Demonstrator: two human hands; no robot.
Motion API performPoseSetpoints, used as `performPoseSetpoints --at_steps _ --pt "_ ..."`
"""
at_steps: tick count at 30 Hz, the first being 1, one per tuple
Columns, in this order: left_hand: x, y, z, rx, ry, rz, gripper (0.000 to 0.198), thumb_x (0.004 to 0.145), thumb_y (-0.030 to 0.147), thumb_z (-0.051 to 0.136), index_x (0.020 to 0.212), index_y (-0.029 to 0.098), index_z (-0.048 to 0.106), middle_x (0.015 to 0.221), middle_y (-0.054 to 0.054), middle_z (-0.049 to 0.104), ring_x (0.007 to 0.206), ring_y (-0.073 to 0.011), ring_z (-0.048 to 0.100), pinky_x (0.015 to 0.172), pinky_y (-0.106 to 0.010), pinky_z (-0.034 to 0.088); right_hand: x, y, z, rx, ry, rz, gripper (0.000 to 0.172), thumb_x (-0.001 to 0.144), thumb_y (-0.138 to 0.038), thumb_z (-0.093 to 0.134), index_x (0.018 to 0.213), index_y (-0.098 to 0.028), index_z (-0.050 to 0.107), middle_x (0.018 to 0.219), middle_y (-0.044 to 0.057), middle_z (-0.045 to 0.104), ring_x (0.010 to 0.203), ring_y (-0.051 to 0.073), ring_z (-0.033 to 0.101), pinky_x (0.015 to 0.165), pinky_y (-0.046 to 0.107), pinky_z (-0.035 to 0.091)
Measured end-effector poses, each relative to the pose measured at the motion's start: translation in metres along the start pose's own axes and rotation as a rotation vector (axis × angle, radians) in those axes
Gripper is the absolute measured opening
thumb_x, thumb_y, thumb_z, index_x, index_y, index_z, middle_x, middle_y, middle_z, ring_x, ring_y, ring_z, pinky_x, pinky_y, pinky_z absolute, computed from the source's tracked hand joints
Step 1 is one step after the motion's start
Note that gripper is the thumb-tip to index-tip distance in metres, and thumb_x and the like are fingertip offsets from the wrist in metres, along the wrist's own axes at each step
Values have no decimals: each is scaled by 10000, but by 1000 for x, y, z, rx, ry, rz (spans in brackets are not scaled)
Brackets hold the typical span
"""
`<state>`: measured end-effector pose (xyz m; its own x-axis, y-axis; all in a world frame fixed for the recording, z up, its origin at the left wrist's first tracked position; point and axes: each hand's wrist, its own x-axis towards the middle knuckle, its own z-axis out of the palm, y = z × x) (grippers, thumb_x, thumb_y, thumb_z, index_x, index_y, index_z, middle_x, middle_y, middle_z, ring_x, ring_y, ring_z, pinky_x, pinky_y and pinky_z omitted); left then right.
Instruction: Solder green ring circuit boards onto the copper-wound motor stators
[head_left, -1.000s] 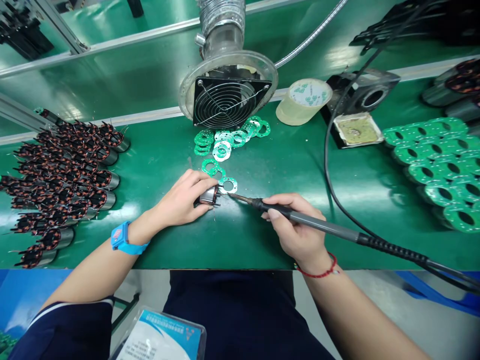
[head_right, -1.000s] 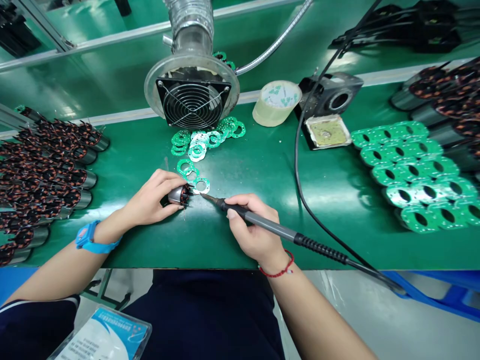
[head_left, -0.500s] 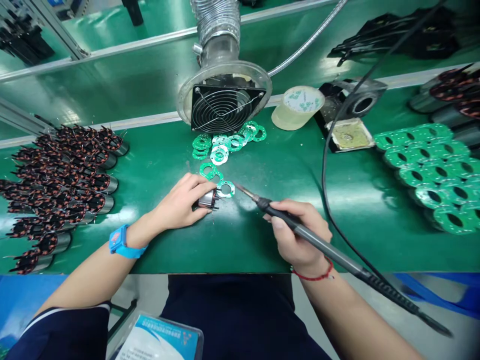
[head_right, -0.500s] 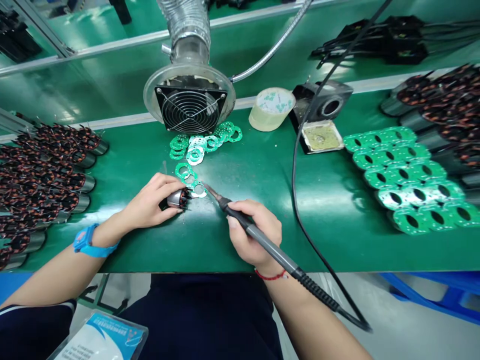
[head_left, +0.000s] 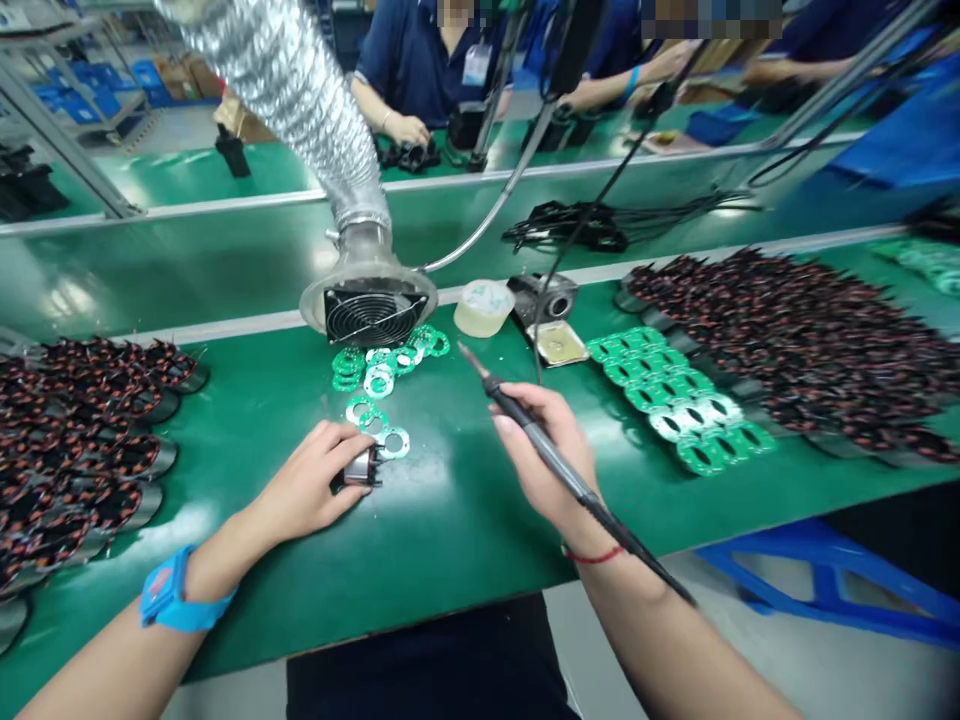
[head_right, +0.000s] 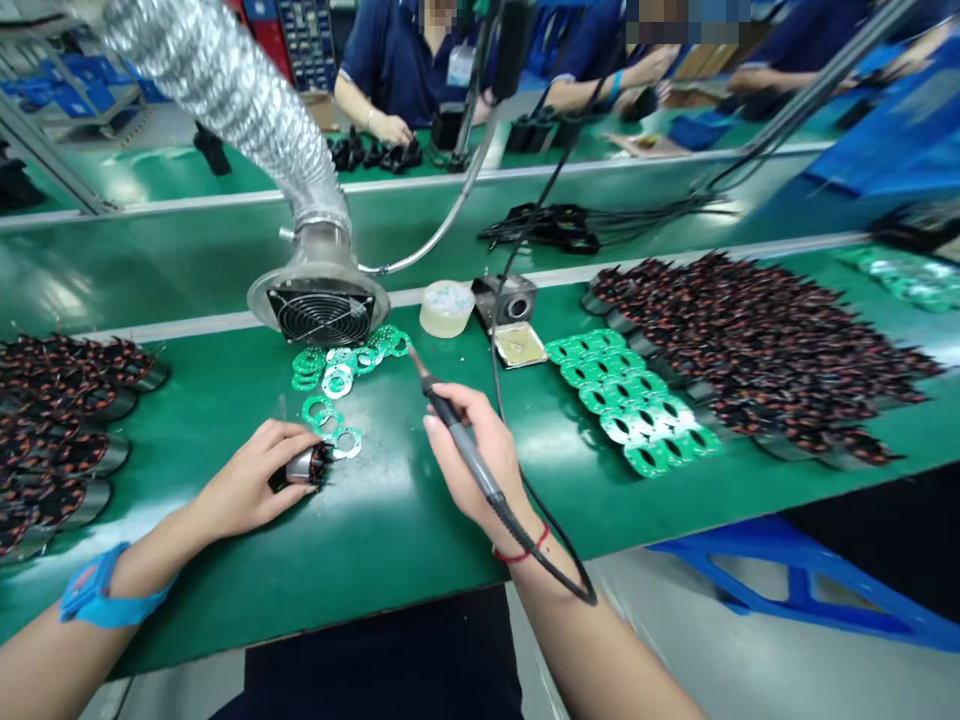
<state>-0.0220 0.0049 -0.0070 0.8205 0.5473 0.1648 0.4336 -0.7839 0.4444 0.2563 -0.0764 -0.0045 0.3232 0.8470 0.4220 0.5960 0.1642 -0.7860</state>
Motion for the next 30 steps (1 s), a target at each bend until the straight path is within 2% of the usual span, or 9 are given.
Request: performPoseSetpoints --at_steps 4,8,11,14,16,19,22,27,30 --pt "0 0 1 12 11 -1 414 878 249 593 1273 171 499 1185 -125 577 1055 -244 548 907 -392 481 55 26 -10 -289 65 -241 318 855 -300 558 1151 -192 599 1029 116 685 949 256 657 854 423 537" --pt "-1 -1 1 28 27 -10 404 871 228 586 1264 179 505 1176 -118 586 1063 -243 557 909 -394 493 86 47 -7 -394 -57 -233 321 820 -246 550 1120 -164 625 1055 144 697 959 292 664 838 447 543" --pt "-2 -1 5 17 35 -33 387 863 237 586 1239 184 516 1170 -117 593 1072 -254 562 919 -414 492 73 38 -3 -381 -4 -214 265 859 -259 525 1096 -179 613 1034 118 709 939 257 680 832 399 551" --pt "-4 1 9 -50 69 -140 458 842 283 603 1271 171 489 1153 -124 606 1053 -265 580 917 -436 496 39 13 4 -328 22 -192 308 920 -301 486 1205 -213 562 1100 91 701 961 209 687 846 333 548" --pt "-4 5 9 -136 121 -260 537 830 326 609 1317 166 450 1174 -129 600 1071 -271 589 932 -442 496 17 -3 12 -186 -64 -100 382 947 -279 442 1324 -233 485 989 55 724 841 176 706 770 293 553" --pt "-4 11 8 -292 178 -393 539 830 405 598 1305 185 471 1200 -120 584 1122 -274 581 979 -447 477 -7 -21 28 -75 -247 68 347 945 -252 444 1286 -233 506 763 6 705 699 175 694 667 281 532" --pt "-7 15 9 -455 171 -435 510 812 478 611 1227 191 532 1174 -109 592 1125 -281 580 1015 -466 449 -17 -33 45 23 -327 135 352 880 -251 581 1226 -241 519 797 -7 691 728 167 682 695 280 523" --pt "-14 13 19 -657 117 -461 547 795 477 642 1236 189 496 1224 -131 599 1140 -290 591 1028 -488 448 -21 -47 67 287 -180 181 423 844 -204 586 1245 -259 464 928 4 675 790 136 676 757 272 535" --pt "-14 13 22 -574 112 -427 545 791 408 661 1271 208 498 1295 -133 584 1199 -300 567 1057 -510 431 -24 -53 75 512 -127 206 360 875 -227 520 1223 -262 429 931 5 647 811 133 685 779 283 549"
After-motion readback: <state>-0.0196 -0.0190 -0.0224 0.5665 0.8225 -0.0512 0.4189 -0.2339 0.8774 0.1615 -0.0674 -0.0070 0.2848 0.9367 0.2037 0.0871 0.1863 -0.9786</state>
